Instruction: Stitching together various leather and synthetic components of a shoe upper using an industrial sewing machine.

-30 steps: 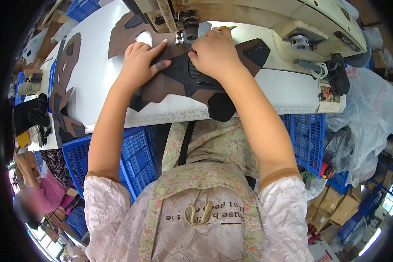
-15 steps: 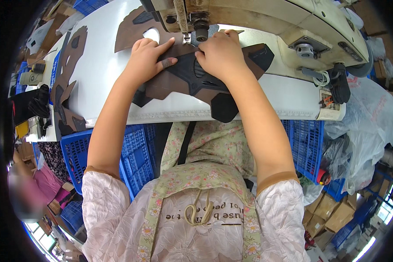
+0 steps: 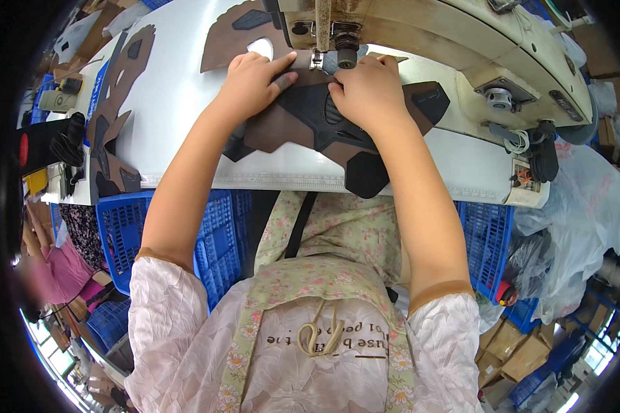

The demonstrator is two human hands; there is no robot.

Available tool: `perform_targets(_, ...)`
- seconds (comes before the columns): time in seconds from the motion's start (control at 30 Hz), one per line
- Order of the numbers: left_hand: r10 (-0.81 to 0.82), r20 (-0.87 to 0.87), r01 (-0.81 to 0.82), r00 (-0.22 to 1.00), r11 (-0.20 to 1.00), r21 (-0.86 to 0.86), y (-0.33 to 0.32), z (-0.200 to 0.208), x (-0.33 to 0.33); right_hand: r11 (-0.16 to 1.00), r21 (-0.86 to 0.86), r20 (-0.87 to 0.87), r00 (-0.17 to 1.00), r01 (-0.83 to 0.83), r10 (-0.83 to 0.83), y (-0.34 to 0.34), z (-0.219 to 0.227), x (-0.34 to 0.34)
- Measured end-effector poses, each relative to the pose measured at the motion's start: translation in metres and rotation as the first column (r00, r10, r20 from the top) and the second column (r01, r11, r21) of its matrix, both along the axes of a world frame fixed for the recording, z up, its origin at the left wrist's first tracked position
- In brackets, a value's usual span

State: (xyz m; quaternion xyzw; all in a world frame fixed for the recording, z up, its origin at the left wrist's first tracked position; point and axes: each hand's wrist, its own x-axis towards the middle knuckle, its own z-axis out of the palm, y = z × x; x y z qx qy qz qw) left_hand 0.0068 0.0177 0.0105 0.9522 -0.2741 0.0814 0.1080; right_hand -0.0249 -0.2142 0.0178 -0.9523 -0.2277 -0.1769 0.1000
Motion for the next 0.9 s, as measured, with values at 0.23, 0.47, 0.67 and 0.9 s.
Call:
perform_targets(0.23,0.014,0.055,-0.014,0.998,1.000,-0.001,0.003,-0.001,0.013,0.997,-0.069,0.013,0.999,0.037,-0.036,0.014,0.004,-0.007)
perform_targets(0.47,-0.085,0.091,0.086,0.992,0.996,0.000,0.008,-0.004,0.033,0.999,-0.031,0.009,0.999,0.038,-0.037,0.024,0.004,-0.017)
perform_targets(0.67,-0.118,0.069,0.117,0.991,0.993,0.008,0.008,-0.008,0.043,0.998,0.044,0.073,0.996,0.047,-0.050,0.026,-0.001,-0.022)
perform_targets(0.9,-0.171,0.061,0.174,0.983,0.983,-0.055,0.010,-0.008,0.052,0.996,0.049,0.056,0.996,0.069,-0.071,0.030,-0.002,-0.027)
